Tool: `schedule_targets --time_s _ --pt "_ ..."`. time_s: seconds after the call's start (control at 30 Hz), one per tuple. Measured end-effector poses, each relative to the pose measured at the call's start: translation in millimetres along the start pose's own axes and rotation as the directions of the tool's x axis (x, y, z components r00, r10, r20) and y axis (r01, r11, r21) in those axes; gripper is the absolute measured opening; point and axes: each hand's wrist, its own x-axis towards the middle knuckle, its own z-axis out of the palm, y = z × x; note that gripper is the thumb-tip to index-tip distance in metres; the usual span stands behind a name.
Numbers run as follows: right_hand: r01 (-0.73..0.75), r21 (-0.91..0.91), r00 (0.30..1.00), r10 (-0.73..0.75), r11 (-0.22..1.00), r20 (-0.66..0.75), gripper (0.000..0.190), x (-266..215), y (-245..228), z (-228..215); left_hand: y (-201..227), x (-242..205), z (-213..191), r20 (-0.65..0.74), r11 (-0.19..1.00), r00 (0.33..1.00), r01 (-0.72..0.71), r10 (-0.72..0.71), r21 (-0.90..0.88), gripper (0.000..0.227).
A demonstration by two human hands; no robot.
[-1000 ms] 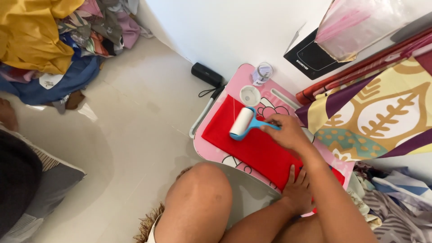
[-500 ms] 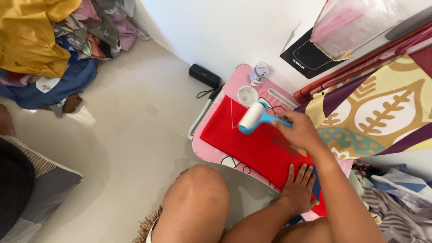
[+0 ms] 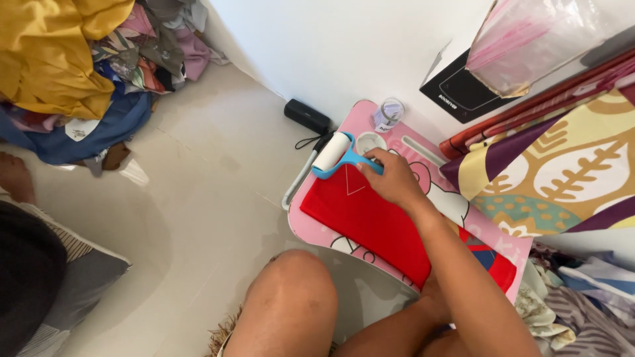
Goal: Using a lint roller to clean a red cloth on a small table, including folding and unfolding the cloth to reach all surfaces.
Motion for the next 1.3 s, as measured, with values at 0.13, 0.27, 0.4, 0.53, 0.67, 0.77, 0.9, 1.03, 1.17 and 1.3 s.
schedule_targets --time_s 0.13,0.27,0.4,0.53,0.67,0.77,0.9,1.03,1.17,1.3 --pt "0.027 0.033 0.998 -0.025 0.999 -0.054 0.027 -4 13 -24 8 -15 -14 -0.104 0.998 0.994 -0.026 0.020 -0.065 0.069" --pt "-0.024 0.090 0.989 0.037 0.996 -0.142 0.024 -27 32 -75 -1 -4 -31 -0.338 0.994 0.940 -0.080 0.051 -0.073 0.059" --pt "-0.086 0.038 0.969 0.092 0.996 -0.227 0.016 -53 68 -104 -59 9 -66 -0.626 0.999 0.780 0.029 -0.003 0.031 0.036" --pt "-0.092 0.106 0.965 0.114 0.990 -0.234 0.021 -59 87 -101 -137 -3 -91 -0.717 0.967 0.691 0.232 -0.089 0.104 0.034" --pt "-0.097 -0.006 0.979 0.094 0.995 -0.180 0.036 -59 82 -91 -168 -15 -126 -0.747 0.945 0.638 0.325 -0.189 0.039 0.043" --pt "-0.092 -0.027 0.986 0.087 0.995 -0.142 0.036 -64 80 -81 -162 -18 -150 -0.653 0.927 0.720 0.369 -0.235 0.072 0.046" --pt "-0.120 -0.037 0.991 0.118 0.992 -0.069 0.029 -81 96 -76 -174 -13 -138 -0.429 0.870 0.831 0.460 -0.353 0.176 0.051" --pt "-0.177 -0.101 0.983 0.170 0.979 -0.066 0.039 -111 139 -103 -171 -19 -135 -0.478 0.860 0.827 0.449 -0.296 0.243 0.054" --pt "-0.377 -0.085 0.926 0.375 0.923 -0.029 0.040 -158 174 -148 -177 -17 -130 -0.510 0.856 0.822 0.436 -0.254 0.277 0.056" --pt "-0.510 -0.058 0.860 0.509 0.858 -0.029 0.049 -215 211 -177 -178 -18 -128 -0.528 0.855 0.816 0.433 -0.236 0.286 0.056"
